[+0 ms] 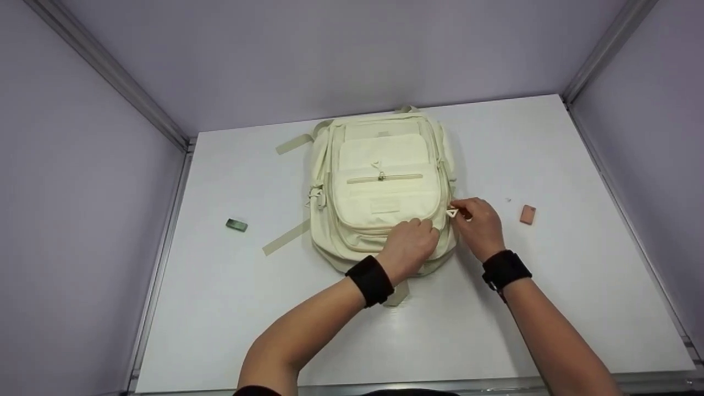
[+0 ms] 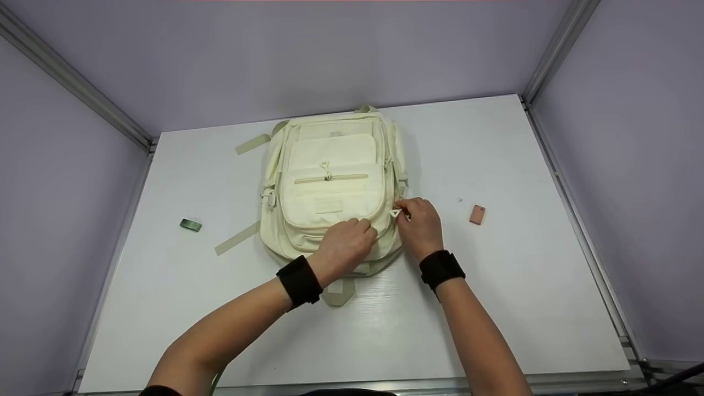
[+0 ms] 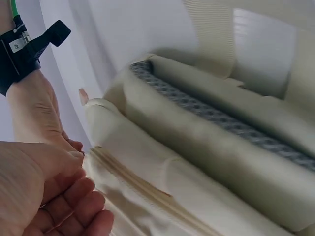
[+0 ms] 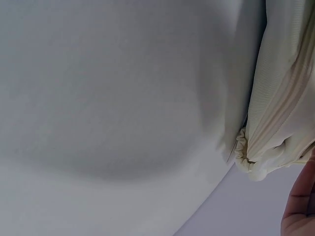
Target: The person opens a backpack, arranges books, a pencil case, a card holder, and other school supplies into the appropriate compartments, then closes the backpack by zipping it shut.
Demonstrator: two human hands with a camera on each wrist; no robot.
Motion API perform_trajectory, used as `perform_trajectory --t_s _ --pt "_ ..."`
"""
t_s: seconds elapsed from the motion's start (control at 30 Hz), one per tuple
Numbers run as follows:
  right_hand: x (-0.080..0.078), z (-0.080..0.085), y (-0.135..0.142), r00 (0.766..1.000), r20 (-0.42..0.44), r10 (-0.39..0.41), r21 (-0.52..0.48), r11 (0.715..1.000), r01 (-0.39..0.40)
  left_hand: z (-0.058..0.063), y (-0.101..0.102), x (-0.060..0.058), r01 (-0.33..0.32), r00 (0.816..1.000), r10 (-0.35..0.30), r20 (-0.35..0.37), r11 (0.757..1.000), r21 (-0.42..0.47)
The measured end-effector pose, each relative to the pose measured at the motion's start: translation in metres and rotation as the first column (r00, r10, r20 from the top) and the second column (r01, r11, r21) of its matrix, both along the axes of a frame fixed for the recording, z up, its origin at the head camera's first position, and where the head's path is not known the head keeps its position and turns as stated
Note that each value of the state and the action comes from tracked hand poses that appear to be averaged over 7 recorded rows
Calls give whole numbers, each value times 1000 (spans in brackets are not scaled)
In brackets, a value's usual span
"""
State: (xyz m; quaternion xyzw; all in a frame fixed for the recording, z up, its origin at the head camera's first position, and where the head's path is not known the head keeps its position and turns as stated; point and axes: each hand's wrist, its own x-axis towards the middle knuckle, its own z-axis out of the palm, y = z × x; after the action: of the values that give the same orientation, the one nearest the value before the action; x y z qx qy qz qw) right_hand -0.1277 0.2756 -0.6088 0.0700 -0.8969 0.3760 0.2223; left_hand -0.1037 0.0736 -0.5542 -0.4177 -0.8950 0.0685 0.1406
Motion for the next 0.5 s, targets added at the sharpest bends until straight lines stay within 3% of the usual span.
perform_trajectory --t_s 0.1,0.33,0.5 --pt "1 2 -1 999 43 -26 -19 999 26 0 14 -4 12 999 -13 -35 1000 -27" --pt "4 7 1 977 201 -73 -90 992 93 -10 38 -13 -104 991 95 -98 990 -95" --pt "6 10 3 974 219 -61 -93 992 83 -14 47 -18 -149 986 140 -86 984 -96"
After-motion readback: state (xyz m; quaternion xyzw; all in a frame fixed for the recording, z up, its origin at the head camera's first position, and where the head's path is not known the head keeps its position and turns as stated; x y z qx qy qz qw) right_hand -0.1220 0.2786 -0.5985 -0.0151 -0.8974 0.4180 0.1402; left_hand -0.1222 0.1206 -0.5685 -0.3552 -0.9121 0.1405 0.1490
